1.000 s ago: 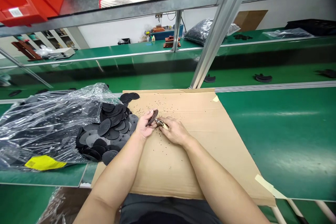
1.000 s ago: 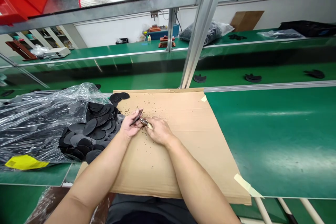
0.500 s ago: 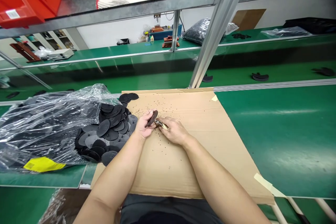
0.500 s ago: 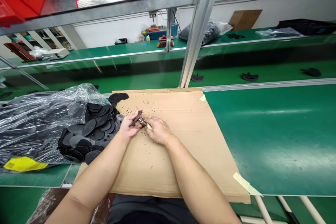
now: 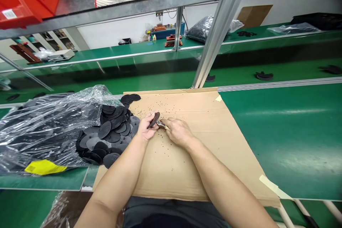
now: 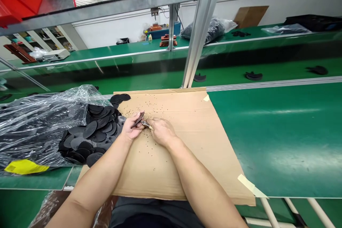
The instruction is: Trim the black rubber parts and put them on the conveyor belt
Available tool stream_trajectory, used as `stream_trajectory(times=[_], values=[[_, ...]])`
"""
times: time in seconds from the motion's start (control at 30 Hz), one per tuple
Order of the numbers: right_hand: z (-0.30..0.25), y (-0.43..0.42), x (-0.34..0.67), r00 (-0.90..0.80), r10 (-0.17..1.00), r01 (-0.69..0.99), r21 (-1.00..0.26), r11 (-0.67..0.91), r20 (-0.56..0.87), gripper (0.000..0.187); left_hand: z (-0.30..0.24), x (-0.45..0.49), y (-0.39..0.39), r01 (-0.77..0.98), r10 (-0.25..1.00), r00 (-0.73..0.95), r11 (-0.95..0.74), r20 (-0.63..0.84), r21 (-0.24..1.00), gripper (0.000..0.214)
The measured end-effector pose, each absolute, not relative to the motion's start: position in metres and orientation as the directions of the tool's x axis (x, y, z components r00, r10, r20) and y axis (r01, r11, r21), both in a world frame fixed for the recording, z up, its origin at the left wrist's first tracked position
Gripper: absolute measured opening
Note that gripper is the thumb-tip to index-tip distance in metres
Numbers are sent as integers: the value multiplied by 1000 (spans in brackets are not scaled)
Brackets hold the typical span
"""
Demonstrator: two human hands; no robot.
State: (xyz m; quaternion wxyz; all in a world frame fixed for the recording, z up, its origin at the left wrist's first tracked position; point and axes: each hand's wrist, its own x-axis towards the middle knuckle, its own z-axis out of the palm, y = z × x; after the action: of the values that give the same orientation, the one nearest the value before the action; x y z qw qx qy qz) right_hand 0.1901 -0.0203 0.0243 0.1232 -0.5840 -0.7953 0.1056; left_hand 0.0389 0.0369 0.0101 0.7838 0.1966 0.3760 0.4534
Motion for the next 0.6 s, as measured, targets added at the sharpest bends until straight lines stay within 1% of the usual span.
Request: stream_trajectory(times=[0.07, 0.17, 0.23, 0.33, 0.4, 0.47, 0.5, 0.53, 0.6], values=[[21, -20, 190, -287, 954, 890, -343, 299, 87, 38, 10, 38, 37, -567, 856, 315, 517, -411, 641, 14], [12, -19, 190, -259, 954, 842, -449, 301, 153, 35, 10, 38, 37, -596, 857, 343, 515, -385, 616, 14], [5, -17, 192, -185, 952, 792, -537, 291, 244, 34, 8, 39, 39, -631, 877, 322, 480, -358, 609, 16], [1, -14, 198, 13, 905, 698, -652, 297, 425, 35, 2, 43, 42, -664, 916, 267, 401, -300, 631, 27], [9, -14, 198, 145, 836, 672, -674, 309, 528, 35, -1, 48, 44, -676, 926, 296, 378, -236, 633, 33], [27, -15, 193, 190, 780, 716, -628, 306, 596, 33, -2, 52, 42, -687, 922, 345, 376, -177, 621, 37], [38, -15, 187, 134, 779, 753, -574, 322, 613, 32, -1, 53, 41, -696, 922, 355, 372, -157, 614, 38], [48, -14, 180, 33, 788, 782, -507, 362, 614, 29, 0, 52, 39, -708, 927, 351, 357, -134, 609, 38], [63, -7, 164, -246, 800, 787, -368, 494, 548, 27, 4, 47, 35, -699, 938, 328, 318, -108, 641, 35]])
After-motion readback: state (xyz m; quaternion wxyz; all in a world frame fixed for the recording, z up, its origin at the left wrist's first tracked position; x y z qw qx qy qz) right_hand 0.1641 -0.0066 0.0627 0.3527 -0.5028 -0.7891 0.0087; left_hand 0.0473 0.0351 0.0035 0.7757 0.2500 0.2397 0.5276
